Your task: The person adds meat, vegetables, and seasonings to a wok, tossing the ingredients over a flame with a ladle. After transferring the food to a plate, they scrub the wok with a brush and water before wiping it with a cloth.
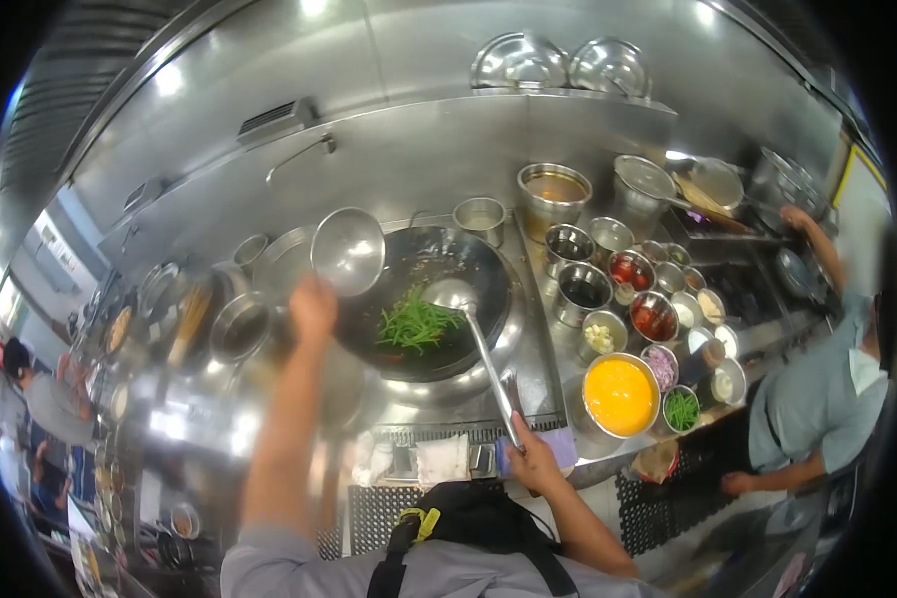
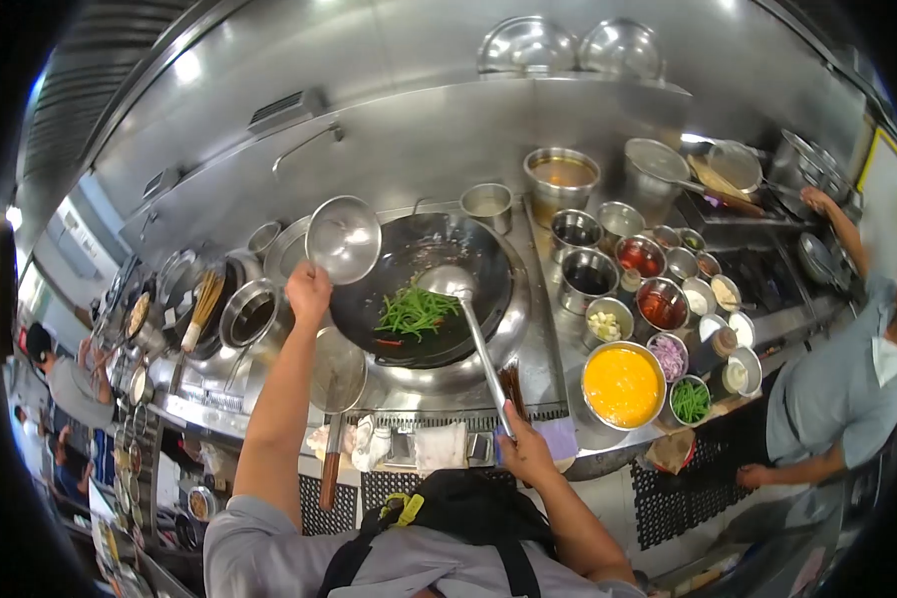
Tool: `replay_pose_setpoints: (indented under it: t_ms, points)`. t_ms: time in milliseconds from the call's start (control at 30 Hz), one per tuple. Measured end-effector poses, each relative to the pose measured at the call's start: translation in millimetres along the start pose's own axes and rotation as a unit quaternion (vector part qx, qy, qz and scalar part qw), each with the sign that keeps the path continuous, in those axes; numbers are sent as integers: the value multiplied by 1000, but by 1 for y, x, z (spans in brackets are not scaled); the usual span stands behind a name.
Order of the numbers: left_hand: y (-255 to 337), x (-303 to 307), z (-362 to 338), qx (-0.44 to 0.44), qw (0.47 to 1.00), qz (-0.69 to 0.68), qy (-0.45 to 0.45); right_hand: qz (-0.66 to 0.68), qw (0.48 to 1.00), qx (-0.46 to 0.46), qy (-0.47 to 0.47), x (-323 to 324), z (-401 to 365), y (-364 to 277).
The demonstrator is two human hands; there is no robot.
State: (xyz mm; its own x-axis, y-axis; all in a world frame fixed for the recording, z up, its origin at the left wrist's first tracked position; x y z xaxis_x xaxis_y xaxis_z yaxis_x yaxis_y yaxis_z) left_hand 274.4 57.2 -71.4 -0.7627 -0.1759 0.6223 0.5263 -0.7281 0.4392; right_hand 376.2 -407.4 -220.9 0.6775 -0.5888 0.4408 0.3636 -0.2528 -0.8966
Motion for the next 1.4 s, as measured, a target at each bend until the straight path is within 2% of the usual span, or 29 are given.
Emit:
replay_pose_setpoints:
  t_ms: [33,67,133,167,200,267,333,367,400,433,467,533,600,633,667,733,833,867,933,967,1000,1067,1133,1167,1200,1233,1300,1367,1400]
  points:
    - [-20,3,-10,48,997,-62,-9,-17,1000,-17,-8,-1,1,1]
    - [-27,14,-22,100,982,-158,-12,-54,998,9,7,0,6,-3]
    - [-20,37,-53,197,918,-344,-3,-126,989,66,34,-1,20,-14]
    - [-16,51,-68,217,892,-396,10,-130,986,91,42,-2,37,-17]
    - [-10,71,-84,222,881,-417,19,-120,990,76,27,1,52,-27]
    - [-4,114,-115,231,860,-450,57,-207,977,-23,-37,5,85,-50]
    - [-18,159,-150,246,847,-464,84,-247,965,79,-47,4,115,-55]
    - [-25,188,-169,281,843,-446,107,-260,958,114,-49,2,124,-62]
    - [-32,220,-189,316,835,-430,132,-203,959,190,-50,0,135,-46]
    - [-42,253,-208,329,830,-419,163,-285,944,157,-57,-4,131,-73]
    - [-53,286,-231,340,824,-412,191,-390,900,193,-38,-5,131,-79]
    - [-93,342,-289,335,815,-389,269,-322,879,347,56,-15,126,-86]
    - [-119,400,-350,363,788,-354,351,-69,965,250,-40,-48,108,-108]
    - [-131,429,-381,388,774,-320,385,-78,968,202,-130,-69,96,-124]
    - [-142,452,-407,398,761,-290,423,-21,972,133,-194,-92,76,-146]
    - [-167,500,-462,405,705,-273,514,28,926,137,-351,-146,40,-172]
    - [-215,571,-541,399,617,-245,632,22,844,132,-520,-229,-6,-204]
    - [-237,598,-573,412,579,-225,666,25,825,106,-554,-254,-24,-216]
    - [-275,647,-636,438,491,-190,728,4,799,129,-587,-301,-57,-246]
    - [-291,673,-665,429,474,-185,746,-13,793,165,-586,-323,-63,-246]
    - [-302,698,-695,425,457,-180,760,-33,784,158,-600,-335,-72,-255]
    - [-324,751,-753,351,371,-227,829,-60,769,141,-620,-365,-91,-271]
    - [-341,810,-814,246,350,-227,875,-102,740,203,-633,-387,-98,-281]
    - [-347,842,-847,203,376,-265,864,-110,733,216,-636,-396,-102,-288]
    - [-346,871,-876,211,503,-231,805,-121,733,222,-632,-399,-104,-291]
    - [-349,896,-883,199,545,-253,774,-131,727,238,-630,-406,-105,-291]
    - [-339,937,-887,187,609,-348,688,-142,718,289,-617,-420,-111,-291]
    - [-339,960,-863,184,656,-450,577,-166,681,336,-630,-425,-117,-307]
    - [-349,960,-844,172,672,-531,487,-146,674,340,-639,-437,-113,-277]
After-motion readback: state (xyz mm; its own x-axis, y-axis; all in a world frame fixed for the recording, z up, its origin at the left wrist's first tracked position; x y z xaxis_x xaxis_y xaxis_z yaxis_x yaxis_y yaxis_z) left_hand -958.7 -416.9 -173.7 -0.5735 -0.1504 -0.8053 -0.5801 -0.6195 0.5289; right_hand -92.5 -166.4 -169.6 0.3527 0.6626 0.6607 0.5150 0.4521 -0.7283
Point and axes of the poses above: each hand's wrist, its own z-axis towards the middle knuckle, its own x-axis out of the back of the hand, y = z × x, the point moved 4 cm from there along z, towards the middle knuckle
